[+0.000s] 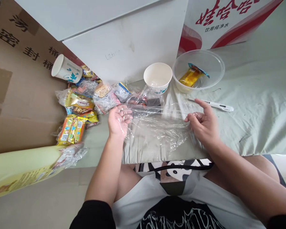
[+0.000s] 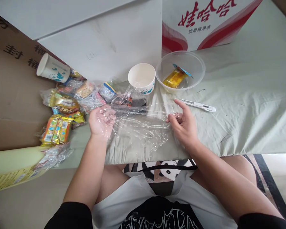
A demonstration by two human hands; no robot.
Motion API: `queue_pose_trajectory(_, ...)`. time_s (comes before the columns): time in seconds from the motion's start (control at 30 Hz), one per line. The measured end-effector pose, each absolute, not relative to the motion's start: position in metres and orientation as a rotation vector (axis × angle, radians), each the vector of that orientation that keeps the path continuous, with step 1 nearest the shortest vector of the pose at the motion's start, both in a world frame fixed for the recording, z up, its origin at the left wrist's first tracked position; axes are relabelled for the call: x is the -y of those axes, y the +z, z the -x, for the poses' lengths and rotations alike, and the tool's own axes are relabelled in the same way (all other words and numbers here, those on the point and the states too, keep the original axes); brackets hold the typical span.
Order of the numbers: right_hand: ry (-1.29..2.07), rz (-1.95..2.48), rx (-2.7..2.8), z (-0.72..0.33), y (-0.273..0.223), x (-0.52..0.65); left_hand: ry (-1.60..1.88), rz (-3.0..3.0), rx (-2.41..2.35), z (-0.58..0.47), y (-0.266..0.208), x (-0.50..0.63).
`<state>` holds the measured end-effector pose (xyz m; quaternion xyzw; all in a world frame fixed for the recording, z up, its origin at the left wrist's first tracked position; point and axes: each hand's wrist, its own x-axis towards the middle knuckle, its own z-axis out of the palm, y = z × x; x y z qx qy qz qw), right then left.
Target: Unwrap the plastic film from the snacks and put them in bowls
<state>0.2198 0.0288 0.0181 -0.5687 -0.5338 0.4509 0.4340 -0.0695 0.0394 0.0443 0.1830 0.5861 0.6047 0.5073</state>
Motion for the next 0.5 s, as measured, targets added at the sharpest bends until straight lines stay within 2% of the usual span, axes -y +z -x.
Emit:
queue_pose_trajectory(0.2,1.066,1.4,1.296,-0.22,0.016,-0.032,1.283,-0.785,-1.438,0.064,0.041,-0.032)
queue_pose_trajectory(0.37,1.014,1.391,1.268,-0.221,0.016,-0.034,1.261,-0.758,-1.283,0.064,0.041,-0.027)
queue_pose_trajectory(0.5,1.041,1.364,1.268,-0.222,0.014,-0.034,1.159,-0.762,-1.335,0.062,0.04,-0.025)
